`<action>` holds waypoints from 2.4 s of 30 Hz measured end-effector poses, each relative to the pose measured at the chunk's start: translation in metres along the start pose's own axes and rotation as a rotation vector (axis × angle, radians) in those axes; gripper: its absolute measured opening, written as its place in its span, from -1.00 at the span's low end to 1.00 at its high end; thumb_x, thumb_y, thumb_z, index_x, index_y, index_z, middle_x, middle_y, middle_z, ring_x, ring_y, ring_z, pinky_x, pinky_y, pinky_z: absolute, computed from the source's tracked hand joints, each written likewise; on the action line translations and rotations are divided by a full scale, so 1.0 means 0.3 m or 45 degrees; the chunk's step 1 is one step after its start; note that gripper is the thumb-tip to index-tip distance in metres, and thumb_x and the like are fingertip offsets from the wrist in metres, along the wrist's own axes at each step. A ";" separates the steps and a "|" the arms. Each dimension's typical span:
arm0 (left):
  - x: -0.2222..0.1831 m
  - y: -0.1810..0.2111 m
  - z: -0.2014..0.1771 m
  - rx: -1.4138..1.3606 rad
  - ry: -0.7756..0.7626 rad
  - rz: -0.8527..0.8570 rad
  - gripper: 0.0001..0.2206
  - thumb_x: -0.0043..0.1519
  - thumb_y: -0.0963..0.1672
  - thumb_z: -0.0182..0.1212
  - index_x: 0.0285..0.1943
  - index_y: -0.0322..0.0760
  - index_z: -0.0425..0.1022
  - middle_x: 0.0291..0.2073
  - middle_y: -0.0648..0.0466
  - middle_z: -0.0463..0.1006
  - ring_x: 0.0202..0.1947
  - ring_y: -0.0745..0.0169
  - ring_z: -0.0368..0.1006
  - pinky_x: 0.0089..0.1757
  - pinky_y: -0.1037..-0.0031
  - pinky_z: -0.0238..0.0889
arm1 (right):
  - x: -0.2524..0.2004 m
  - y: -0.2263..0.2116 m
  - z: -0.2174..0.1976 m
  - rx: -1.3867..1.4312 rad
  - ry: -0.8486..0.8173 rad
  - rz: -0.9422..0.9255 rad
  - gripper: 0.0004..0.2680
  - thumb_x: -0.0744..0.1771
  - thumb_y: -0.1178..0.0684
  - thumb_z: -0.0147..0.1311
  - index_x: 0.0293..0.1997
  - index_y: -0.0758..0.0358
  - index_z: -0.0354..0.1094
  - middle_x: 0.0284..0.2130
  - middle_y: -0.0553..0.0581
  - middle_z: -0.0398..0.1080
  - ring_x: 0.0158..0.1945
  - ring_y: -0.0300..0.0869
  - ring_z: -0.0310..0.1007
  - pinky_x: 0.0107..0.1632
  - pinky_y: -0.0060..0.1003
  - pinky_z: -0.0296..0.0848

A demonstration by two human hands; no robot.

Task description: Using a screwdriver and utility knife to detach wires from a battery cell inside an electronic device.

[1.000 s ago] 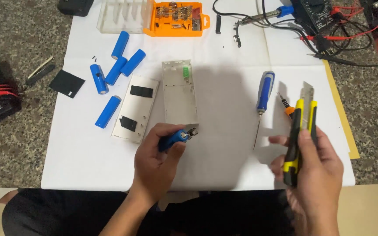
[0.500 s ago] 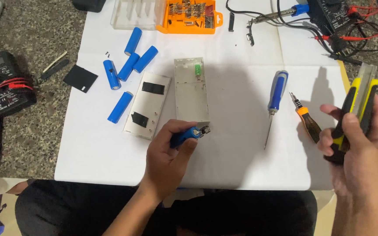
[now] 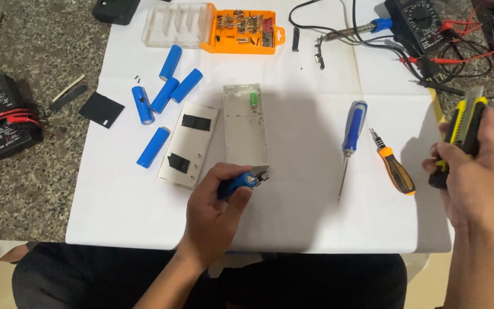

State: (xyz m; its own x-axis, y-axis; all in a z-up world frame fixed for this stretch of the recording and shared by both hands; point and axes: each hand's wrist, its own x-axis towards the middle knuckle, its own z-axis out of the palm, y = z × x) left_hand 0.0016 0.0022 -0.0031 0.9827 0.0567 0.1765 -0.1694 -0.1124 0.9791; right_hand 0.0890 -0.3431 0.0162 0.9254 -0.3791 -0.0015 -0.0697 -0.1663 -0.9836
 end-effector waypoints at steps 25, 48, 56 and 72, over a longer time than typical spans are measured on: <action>-0.021 -0.062 0.067 0.696 -0.079 0.713 -0.77 0.17 -0.23 0.49 -0.01 -0.28 0.63 -0.08 0.11 0.66 -0.10 0.12 0.52 -0.05 0.32 0.31 | -0.237 0.147 0.058 -1.261 0.048 -1.025 -0.78 0.43 0.23 0.27 0.24 0.20 0.51 -0.05 0.20 0.43 0.06 0.17 0.36 0.12 0.11 0.17; -0.010 -0.010 0.013 0.667 -0.118 0.572 -0.85 0.18 -0.27 0.45 -0.11 -0.34 0.63 -0.15 0.00 0.57 -0.11 0.00 0.44 -0.04 0.33 0.41 | -0.359 -0.057 0.403 1.288 -0.322 0.104 -0.94 0.39 0.05 0.00 -0.20 0.10 0.22 -0.50 -0.01 0.01 -0.43 -0.21 -0.03 -0.27 -0.30 0.07; -0.010 -0.012 0.026 0.652 -0.128 0.539 -0.85 0.22 -0.28 0.41 -0.07 -0.33 0.62 -0.14 -0.03 0.56 -0.10 0.03 0.47 -0.01 0.35 0.39 | -0.331 -0.066 0.397 1.406 -0.289 0.297 -0.65 0.36 -0.16 -0.17 -0.67 0.08 -0.05 -0.79 -0.07 -0.17 -0.70 -0.29 -0.35 -0.58 -0.34 -0.28; -0.009 -0.010 0.036 0.726 -0.149 0.486 -0.82 0.21 -0.22 0.45 -0.03 -0.33 0.64 -0.12 -0.05 0.59 -0.14 0.08 0.50 -0.04 0.42 0.35 | -0.296 -0.072 0.410 1.470 -0.239 0.411 -0.63 0.30 -0.11 -0.07 -0.76 0.09 -0.08 -0.84 -0.06 -0.19 -0.75 -0.29 -0.38 -0.61 -0.32 -0.32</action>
State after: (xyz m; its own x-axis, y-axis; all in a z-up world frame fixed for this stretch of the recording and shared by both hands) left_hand 0.0002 -0.0083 -0.0077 0.8692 -0.1942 0.4548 -0.4704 -0.6084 0.6392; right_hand 0.0540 -0.1938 0.0154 0.9731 -0.0995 -0.2080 -0.0225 0.8568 -0.5151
